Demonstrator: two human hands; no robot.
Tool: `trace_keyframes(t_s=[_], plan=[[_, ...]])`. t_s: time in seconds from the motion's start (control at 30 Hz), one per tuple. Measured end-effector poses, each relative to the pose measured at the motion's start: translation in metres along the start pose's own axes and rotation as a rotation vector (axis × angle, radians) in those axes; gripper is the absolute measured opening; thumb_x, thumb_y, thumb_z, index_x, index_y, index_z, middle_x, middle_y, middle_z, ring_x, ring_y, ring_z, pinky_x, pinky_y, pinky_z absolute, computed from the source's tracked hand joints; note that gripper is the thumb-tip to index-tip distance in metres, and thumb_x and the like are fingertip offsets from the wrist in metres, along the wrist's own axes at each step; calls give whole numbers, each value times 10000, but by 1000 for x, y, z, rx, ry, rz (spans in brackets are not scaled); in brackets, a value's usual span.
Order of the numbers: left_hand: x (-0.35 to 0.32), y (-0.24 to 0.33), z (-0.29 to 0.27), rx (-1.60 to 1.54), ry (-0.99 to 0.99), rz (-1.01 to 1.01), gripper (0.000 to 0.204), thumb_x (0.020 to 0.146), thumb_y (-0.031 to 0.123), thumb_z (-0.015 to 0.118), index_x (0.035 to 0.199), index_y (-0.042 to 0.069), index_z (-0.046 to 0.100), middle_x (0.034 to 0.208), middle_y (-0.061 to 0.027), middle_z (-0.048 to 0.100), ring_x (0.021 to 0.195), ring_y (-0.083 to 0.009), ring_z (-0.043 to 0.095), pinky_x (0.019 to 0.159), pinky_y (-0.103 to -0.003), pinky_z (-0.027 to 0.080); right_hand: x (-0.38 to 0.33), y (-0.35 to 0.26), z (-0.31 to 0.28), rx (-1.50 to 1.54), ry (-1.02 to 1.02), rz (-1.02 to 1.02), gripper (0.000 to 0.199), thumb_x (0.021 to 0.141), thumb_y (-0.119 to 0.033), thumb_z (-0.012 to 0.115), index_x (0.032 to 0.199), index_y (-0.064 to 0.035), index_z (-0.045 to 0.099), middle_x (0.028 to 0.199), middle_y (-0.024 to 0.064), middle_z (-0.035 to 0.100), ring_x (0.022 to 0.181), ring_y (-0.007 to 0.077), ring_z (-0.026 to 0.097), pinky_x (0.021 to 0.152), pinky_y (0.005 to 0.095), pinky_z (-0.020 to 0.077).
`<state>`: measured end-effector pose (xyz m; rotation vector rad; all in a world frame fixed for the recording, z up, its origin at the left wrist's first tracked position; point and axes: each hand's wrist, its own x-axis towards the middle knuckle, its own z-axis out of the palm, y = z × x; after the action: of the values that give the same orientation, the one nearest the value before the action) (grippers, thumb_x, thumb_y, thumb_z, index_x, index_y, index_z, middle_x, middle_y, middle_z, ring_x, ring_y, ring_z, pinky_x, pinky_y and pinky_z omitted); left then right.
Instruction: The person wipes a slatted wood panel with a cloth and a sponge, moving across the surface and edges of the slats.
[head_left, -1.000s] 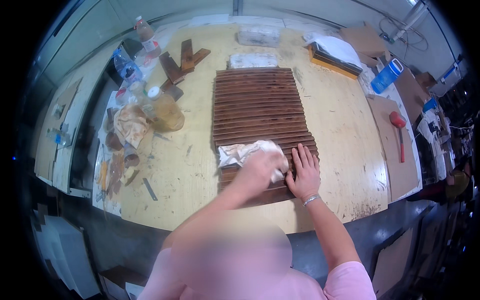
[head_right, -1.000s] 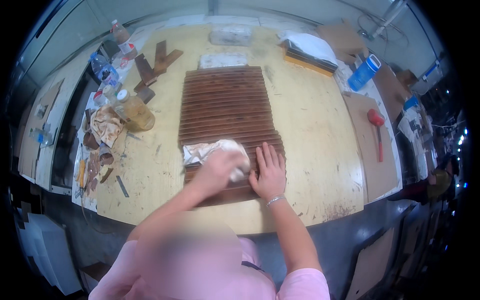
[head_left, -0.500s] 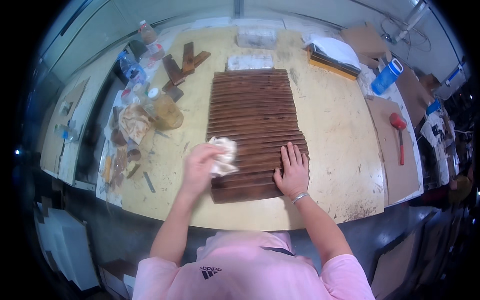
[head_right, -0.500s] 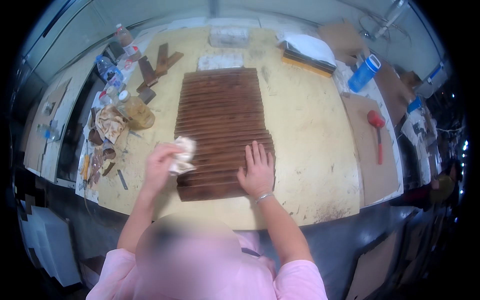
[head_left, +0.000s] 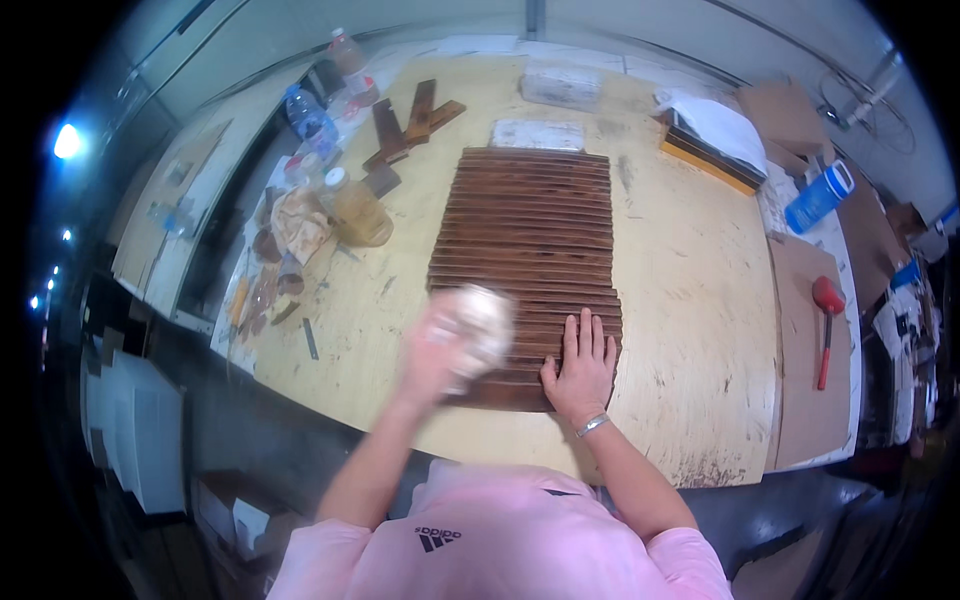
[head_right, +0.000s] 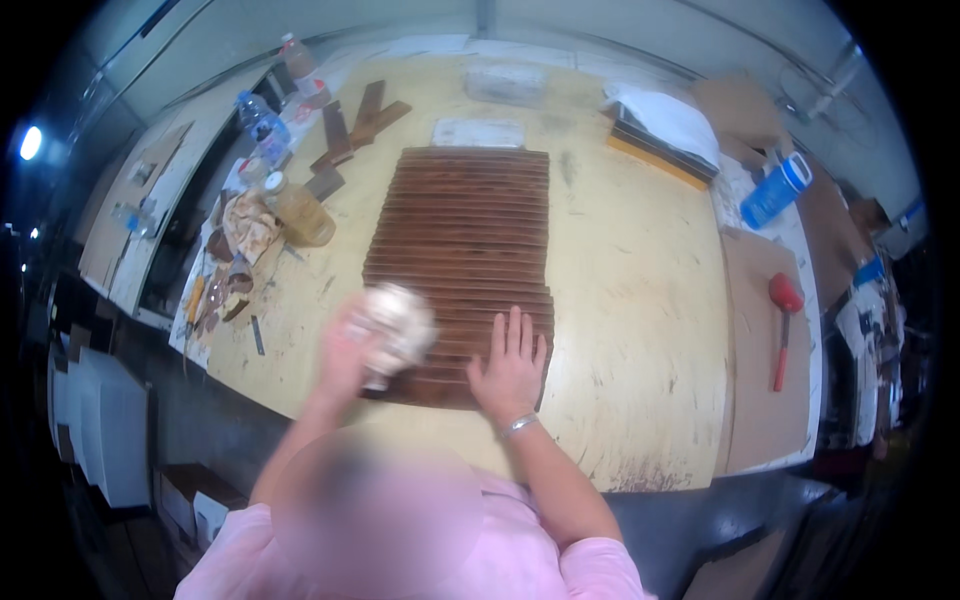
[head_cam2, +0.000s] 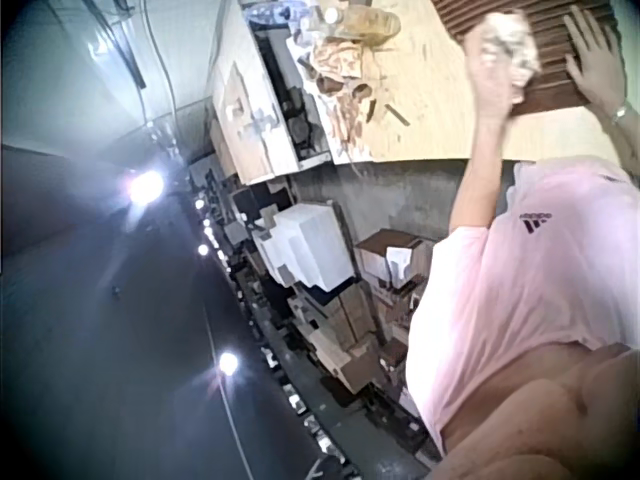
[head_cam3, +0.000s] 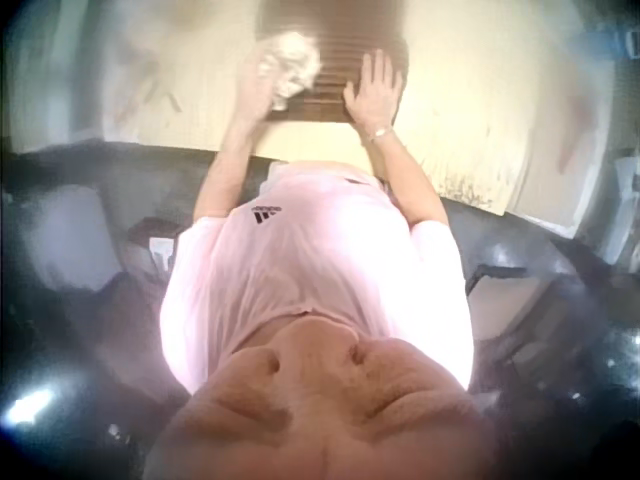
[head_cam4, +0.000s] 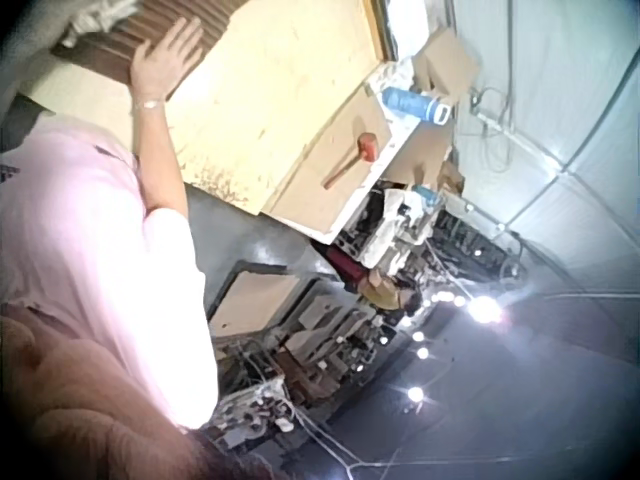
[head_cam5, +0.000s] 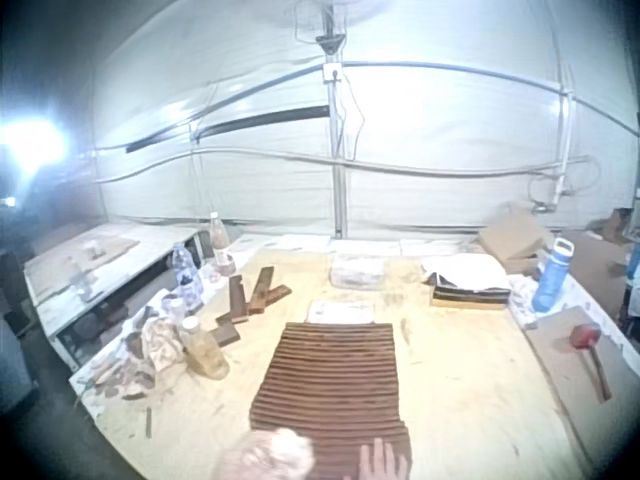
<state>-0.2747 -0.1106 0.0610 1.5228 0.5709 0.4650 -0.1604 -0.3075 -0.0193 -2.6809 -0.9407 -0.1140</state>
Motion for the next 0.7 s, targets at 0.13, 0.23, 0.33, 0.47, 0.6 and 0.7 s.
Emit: trace_keyframes(t_s=[0.13,0.23,0.33,0.47,0.6,0.7], plan=[[-24,-42,27,944,-359,786,361,831,-6,631,1155,125,720,1206,-135,670,1114,-297,614,965,-408,505,0,6,2,-8,-7,-8,761,878,-375,616,1505,6,411,1638,205,275,1509,361,265,1209,561,194],[-37,-87,-71,905,-5,456,363,825,-53,573,1121,87,731,1084,-157,717,1070,-322,634,966,-453,499,1,5,3,5,29,-16,766,882,-377,607,1511,8,402,1640,207,269,1511,364,260,1209,566,191],[-44,-87,-140,1060,354,300,351,854,-78,528,1119,49,718,1133,-169,693,1073,-346,623,967,-449,486,-2,6,1,35,27,-25,756,881,-355,613,1509,10,404,1634,212,281,1502,369,277,1204,570,205],[-27,-36,-38,837,336,515,351,852,-34,552,1144,69,717,1170,-157,671,1053,-376,610,953,-443,474,-4,7,2,70,50,-15,736,873,-312,629,1497,15,417,1624,216,298,1491,376,293,1196,574,220],[-9,-44,42,986,-165,713,427,784,-4,604,1170,142,715,1252,-119,672,1079,-327,623,953,-457,485,2,5,-8,71,-11,-27,733,867,-307,633,1489,20,424,1621,213,307,1477,383,312,1189,575,231],[5,-72,-17,1007,-67,686,443,745,-4,650,1153,148,729,1242,-106,675,1074,-313,619,941,-437,497,1,4,-5,98,31,-26,731,868,-326,643,1479,19,438,1618,211,313,1469,387,325,1187,576,236]])
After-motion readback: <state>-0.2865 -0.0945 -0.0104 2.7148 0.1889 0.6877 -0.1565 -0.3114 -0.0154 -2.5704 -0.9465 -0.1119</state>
